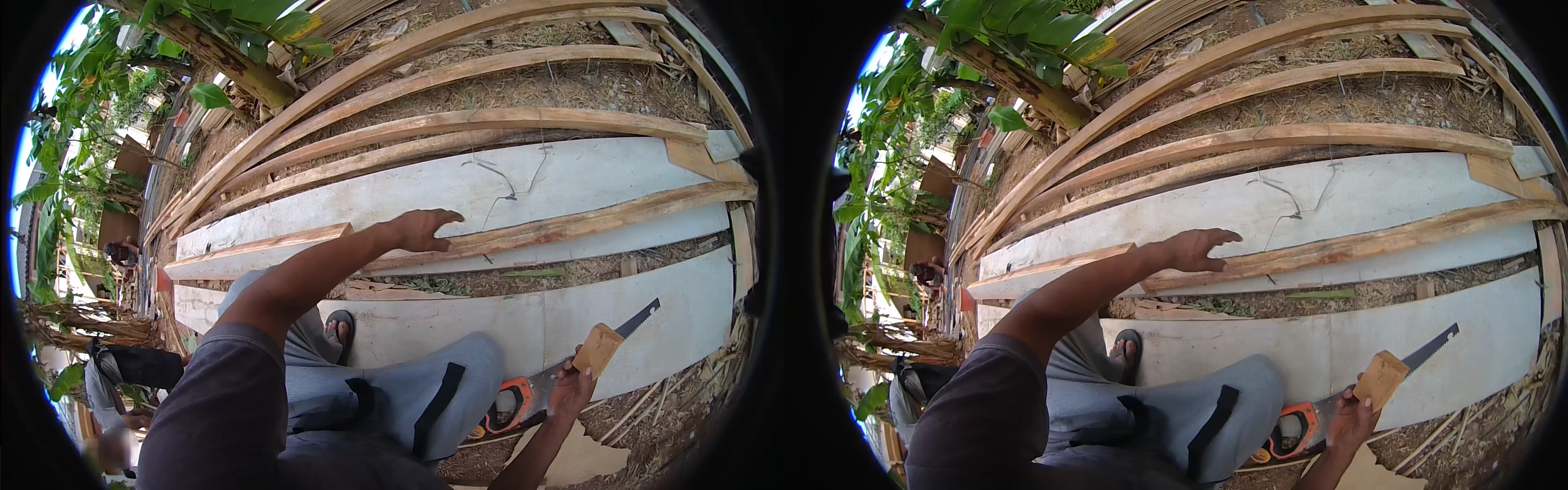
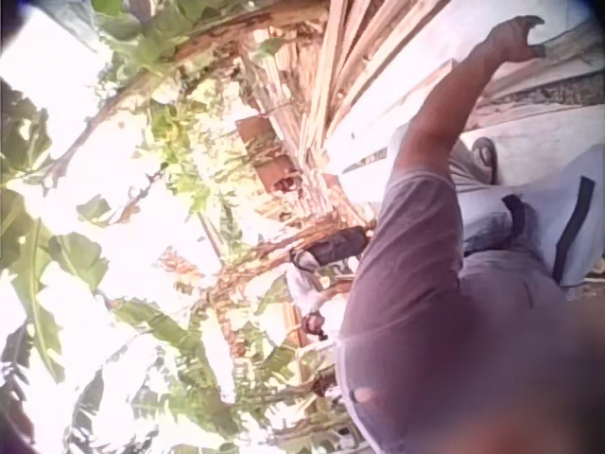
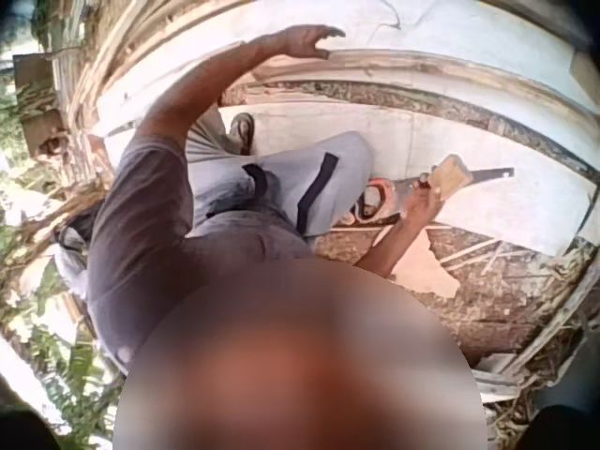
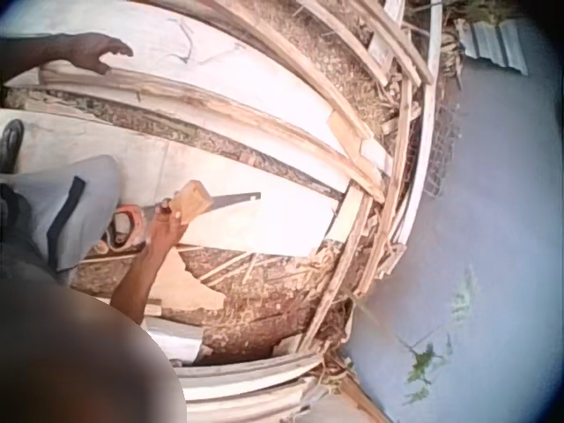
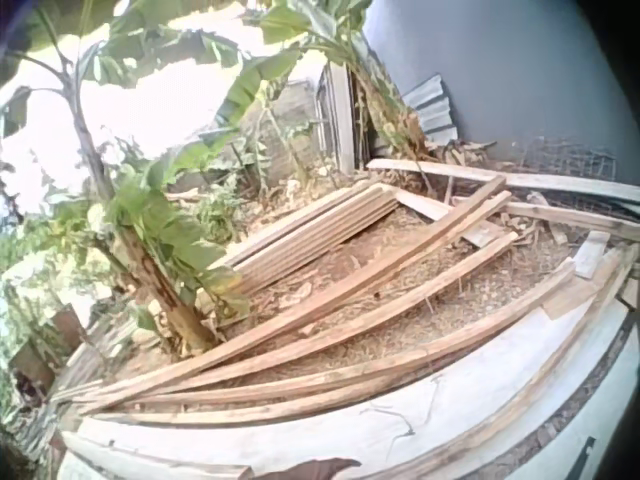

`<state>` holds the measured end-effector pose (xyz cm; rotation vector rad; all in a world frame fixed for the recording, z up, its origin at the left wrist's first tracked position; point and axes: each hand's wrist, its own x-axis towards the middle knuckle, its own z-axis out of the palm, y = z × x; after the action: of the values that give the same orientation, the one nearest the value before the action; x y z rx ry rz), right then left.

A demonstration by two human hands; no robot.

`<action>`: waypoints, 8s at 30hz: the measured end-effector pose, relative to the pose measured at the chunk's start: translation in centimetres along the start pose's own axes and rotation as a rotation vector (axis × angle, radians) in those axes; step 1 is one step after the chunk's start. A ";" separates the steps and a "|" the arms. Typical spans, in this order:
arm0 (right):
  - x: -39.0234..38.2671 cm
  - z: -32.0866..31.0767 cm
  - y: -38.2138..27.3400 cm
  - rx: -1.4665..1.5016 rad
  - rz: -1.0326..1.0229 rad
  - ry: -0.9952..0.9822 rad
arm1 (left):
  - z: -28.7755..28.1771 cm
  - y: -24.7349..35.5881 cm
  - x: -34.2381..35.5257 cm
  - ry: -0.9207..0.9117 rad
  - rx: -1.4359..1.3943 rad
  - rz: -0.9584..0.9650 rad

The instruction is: The person walks through a cluttered outdoor construction area, picks up a hand saw, and sits on the ground to cut a wooden plank. After cutting, the person stands, walks to another plank, marks it with a pen, and places it aside.

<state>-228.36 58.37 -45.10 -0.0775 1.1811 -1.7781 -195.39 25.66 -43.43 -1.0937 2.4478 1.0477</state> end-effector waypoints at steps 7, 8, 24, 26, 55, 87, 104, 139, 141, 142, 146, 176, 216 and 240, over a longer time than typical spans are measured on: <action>-7.2 12.3 2.5 -0.237 -0.007 -0.107 | -6.1 -18.1 -18.7 -0.289 0.136 -0.457; -7.8 14.2 3.5 -0.324 0.005 -0.151 | -5.7 -19.7 -19.1 -0.266 0.144 -0.426; -14.1 26.4 20.5 -1.584 -0.027 -0.563 | 1.2 -18.0 -26.1 0.141 0.114 -0.243; -13.0 27.1 22.0 -1.737 0.061 -0.622 | 1.3 -17.4 -26.9 0.221 0.123 -0.227; -8.4 23.5 33.2 0.460 0.739 0.340 | 4.2 -18.2 -30.4 0.090 0.256 -0.186; -7.8 30.3 20.7 0.437 0.119 -0.283 | -4.7 -22.9 -49.3 0.388 0.047 -0.162; -9.1 22.5 27.0 0.808 0.312 0.140 | 1.6 -20.4 -45.7 0.100 -0.116 -0.176; -15.4 24.5 27.8 0.845 0.378 -0.020 | 1.0 -20.2 -51.9 0.121 -0.010 -0.207; -14.4 25.7 28.2 0.864 0.354 -0.114 | 0.4 -20.4 -52.6 0.246 0.125 -0.122; -13.7 26.4 28.4 0.881 0.340 -0.178 | 0.4 -21.0 -52.5 0.303 0.193 -0.080; -12.9 27.8 29.9 0.890 0.299 -0.295 | 1.4 -25.8 -52.8 0.157 -0.264 -0.408; -12.2 31.4 34.0 0.467 0.556 -0.172 | 0.5 -1.5 -11.7 -0.275 -0.323 0.069; 4.6 -12.8 -32.5 -1.975 0.003 0.688 | 6.3 -18.8 -16.9 -0.368 -0.367 -0.602; -3.5 68.4 13.2 -0.807 0.195 -0.591 | 6.9 -21.4 -14.4 -0.287 -0.286 -0.080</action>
<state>-182.45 13.83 -17.22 -0.8646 1.3175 -0.9125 -170.32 28.54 -52.15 -1.0276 2.0587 1.4498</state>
